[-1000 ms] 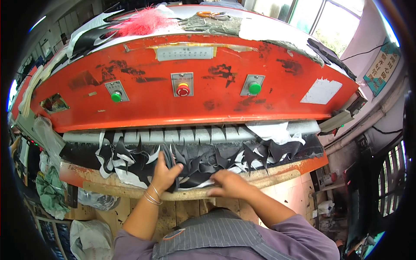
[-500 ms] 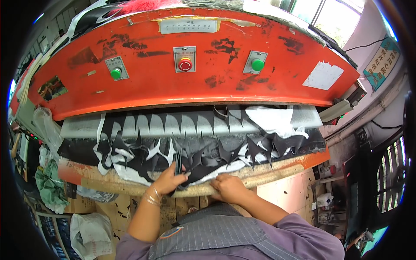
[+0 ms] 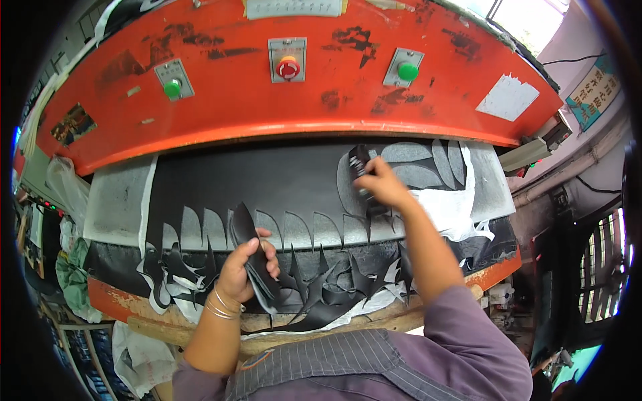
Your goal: Operating an industrial die-cutting press to cut shoe components from a sheet of material.
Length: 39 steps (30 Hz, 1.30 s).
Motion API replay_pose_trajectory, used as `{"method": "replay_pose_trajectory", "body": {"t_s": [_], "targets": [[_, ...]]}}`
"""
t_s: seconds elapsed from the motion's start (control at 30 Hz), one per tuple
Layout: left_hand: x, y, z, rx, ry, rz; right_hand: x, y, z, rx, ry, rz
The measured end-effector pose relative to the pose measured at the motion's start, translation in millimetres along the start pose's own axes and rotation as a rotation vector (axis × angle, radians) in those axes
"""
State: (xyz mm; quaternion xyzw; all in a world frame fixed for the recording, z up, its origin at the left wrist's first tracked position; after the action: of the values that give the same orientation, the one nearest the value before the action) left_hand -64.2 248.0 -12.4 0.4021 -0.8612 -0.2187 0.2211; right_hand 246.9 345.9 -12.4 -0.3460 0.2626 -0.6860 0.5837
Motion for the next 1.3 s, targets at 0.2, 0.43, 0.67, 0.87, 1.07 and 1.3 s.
{"method": "replay_pose_trajectory", "body": {"t_s": [0.2, 0.43, 0.67, 0.87, 1.07, 1.3], "targets": [[-77.1, 20.7, 16.1, -0.448, 0.128, -0.104, 2.1, -51.2, -19.3, -0.102, -0.07, 0.007], [-137.9, 28.1, 5.9, -1.405, 0.157, -0.369, 19.0, -77.6, -73.1, 0.29, 0.08, 0.045], [-139.5, 17.2, -10.6, -1.579, 0.029, -0.411, 55.3, -56.1, -63.0, 0.381, 0.298, 0.403], [-141.5, 21.9, -13.6, -1.423, 0.015, -0.374, 52.0, -56.1, -60.7, 0.355, 0.336, 0.474], [-139.4, 26.4, -17.8, -1.495, 0.024, -0.402, 53.2, -60.8, -61.2, 0.342, 0.317, 0.443], [-61.8, 138.1, -23.1, -0.921, 0.379, -0.903, 93.3, -105.2, 65.0, -0.027, 0.833, 0.642]]}}
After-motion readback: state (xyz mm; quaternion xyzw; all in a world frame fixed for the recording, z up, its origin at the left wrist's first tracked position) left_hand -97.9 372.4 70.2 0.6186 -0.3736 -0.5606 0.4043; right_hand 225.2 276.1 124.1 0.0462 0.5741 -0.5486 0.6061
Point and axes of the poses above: each hand's wrist, its own x-axis away from the middle knuckle, its own z-axis out of the back of the hand, y = z × x, the point moved 9 cm from there along -x, towards the middle knuckle, and after that the axes turned 3 degrees about -y, right-handed, at the moved point
